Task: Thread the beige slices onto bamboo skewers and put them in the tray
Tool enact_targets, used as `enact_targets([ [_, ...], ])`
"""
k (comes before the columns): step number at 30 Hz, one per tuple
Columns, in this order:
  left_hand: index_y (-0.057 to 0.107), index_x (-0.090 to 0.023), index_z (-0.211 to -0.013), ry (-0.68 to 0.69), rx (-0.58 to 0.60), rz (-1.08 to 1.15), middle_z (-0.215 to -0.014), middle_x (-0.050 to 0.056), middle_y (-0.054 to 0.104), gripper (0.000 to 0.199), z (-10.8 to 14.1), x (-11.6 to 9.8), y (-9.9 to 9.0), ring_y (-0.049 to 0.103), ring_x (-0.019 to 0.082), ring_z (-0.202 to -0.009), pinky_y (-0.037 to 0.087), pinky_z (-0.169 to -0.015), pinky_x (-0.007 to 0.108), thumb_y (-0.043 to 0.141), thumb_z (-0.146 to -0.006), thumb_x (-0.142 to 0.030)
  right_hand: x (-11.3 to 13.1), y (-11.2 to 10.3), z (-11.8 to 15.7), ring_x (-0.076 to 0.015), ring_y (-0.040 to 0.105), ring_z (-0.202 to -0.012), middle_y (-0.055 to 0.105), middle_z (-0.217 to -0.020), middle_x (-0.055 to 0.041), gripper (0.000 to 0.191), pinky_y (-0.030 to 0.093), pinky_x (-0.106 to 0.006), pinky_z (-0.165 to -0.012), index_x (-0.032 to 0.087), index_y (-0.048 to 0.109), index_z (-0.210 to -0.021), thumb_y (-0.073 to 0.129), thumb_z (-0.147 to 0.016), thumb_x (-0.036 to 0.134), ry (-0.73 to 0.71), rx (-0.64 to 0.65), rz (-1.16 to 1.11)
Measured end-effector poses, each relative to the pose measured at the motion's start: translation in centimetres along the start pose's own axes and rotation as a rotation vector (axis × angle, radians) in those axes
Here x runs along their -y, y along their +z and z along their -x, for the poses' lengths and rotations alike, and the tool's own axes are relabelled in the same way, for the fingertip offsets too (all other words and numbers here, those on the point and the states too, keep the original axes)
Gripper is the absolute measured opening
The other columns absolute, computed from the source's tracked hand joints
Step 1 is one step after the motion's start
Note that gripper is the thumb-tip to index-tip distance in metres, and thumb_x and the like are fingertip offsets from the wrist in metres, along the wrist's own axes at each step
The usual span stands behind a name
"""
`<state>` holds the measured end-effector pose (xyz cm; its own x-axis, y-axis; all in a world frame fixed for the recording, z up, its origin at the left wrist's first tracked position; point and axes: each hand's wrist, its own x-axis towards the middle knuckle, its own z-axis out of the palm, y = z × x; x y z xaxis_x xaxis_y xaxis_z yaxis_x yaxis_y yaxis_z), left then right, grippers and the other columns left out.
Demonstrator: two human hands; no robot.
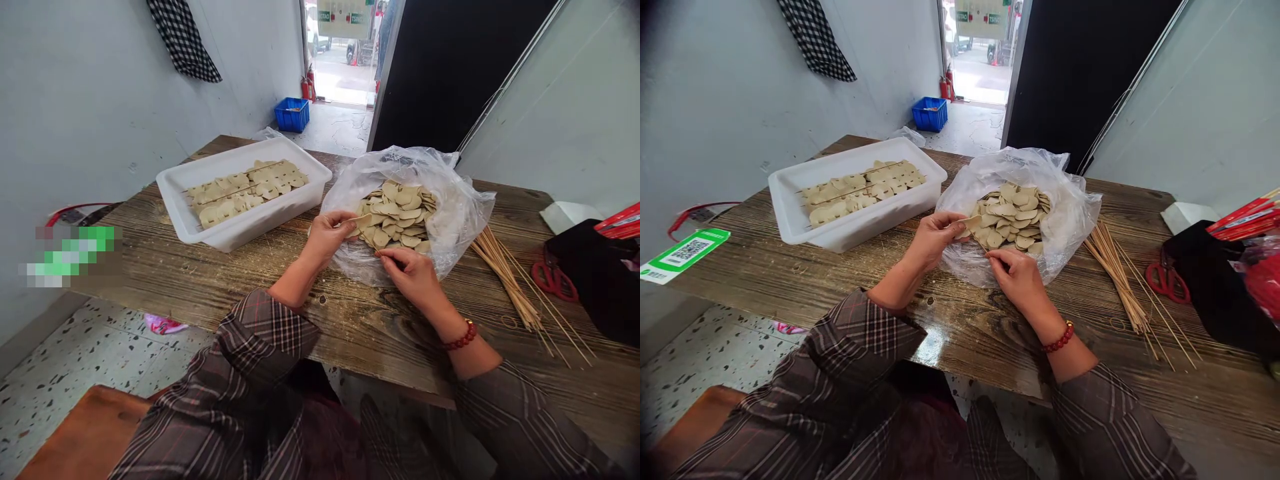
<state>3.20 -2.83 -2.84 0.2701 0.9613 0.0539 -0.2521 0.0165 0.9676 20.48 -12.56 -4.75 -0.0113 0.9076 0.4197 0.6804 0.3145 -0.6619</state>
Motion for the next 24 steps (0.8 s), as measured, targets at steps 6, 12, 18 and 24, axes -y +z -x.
enact_targets([
  [6, 0.071, -0.013, -0.084, -0.023, 0.040, 0.020, -0.078, 0.002, 0.067, 0.029, 0.1, 0.7, 0.4, 0.062, 0.012, -0.070, 0.058, -0.068, 0.028, 0.080, -0.062, -0.030, -0.1, 0.1, 0.0, -0.0214, 0.069, -0.085, 0.075, -0.092, -0.0076, 0.023, 0.052, -0.034, -0.077, 0.020, 0.074, -0.094, 0.053, -0.090, 0.026, 0.005, 0.001, 0.021],
  [12, 0.067, -0.012, -0.083, -0.072, 0.019, 0.114, -0.076, 0.001, 0.067, 0.029, 0.2, 0.4, 0.5, 0.063, 0.013, -0.068, 0.058, -0.066, 0.031, 0.080, -0.061, -0.027, 0.3, -0.2, 0.0, -0.0210, 0.069, -0.085, 0.075, -0.092, -0.0081, 0.023, 0.052, -0.033, -0.078, 0.020, 0.074, -0.094, 0.052, -0.091, 0.025, -0.039, -0.032, 0.032],
  [18, 0.066, -0.011, -0.082, -0.147, 0.017, 0.223, -0.074, 0.001, 0.067, 0.025, 0.3, -0.3, 0.3, 0.065, 0.013, -0.066, 0.059, -0.066, 0.031, 0.078, -0.062, -0.021, 0.7, -0.3, 0.0, -0.0207, 0.069, -0.085, 0.075, -0.090, -0.0076, 0.021, 0.053, -0.035, -0.079, 0.020, 0.074, -0.094, 0.053, -0.091, 0.023, -0.099, -0.060, 0.018],
  [24, 0.065, -0.010, -0.082, -0.191, 0.021, 0.285, -0.073, 0.002, 0.067, 0.020, 0.4, -0.6, 0.2, 0.065, 0.012, -0.065, 0.060, -0.067, 0.031, 0.076, -0.067, -0.018, 0.7, -0.3, 0.0, -0.0206, 0.069, -0.085, 0.075, -0.090, -0.0081, 0.020, 0.053, -0.034, -0.078, 0.020, 0.073, -0.096, 0.054, -0.091, 0.021, -0.123, -0.056, 0.010],
])
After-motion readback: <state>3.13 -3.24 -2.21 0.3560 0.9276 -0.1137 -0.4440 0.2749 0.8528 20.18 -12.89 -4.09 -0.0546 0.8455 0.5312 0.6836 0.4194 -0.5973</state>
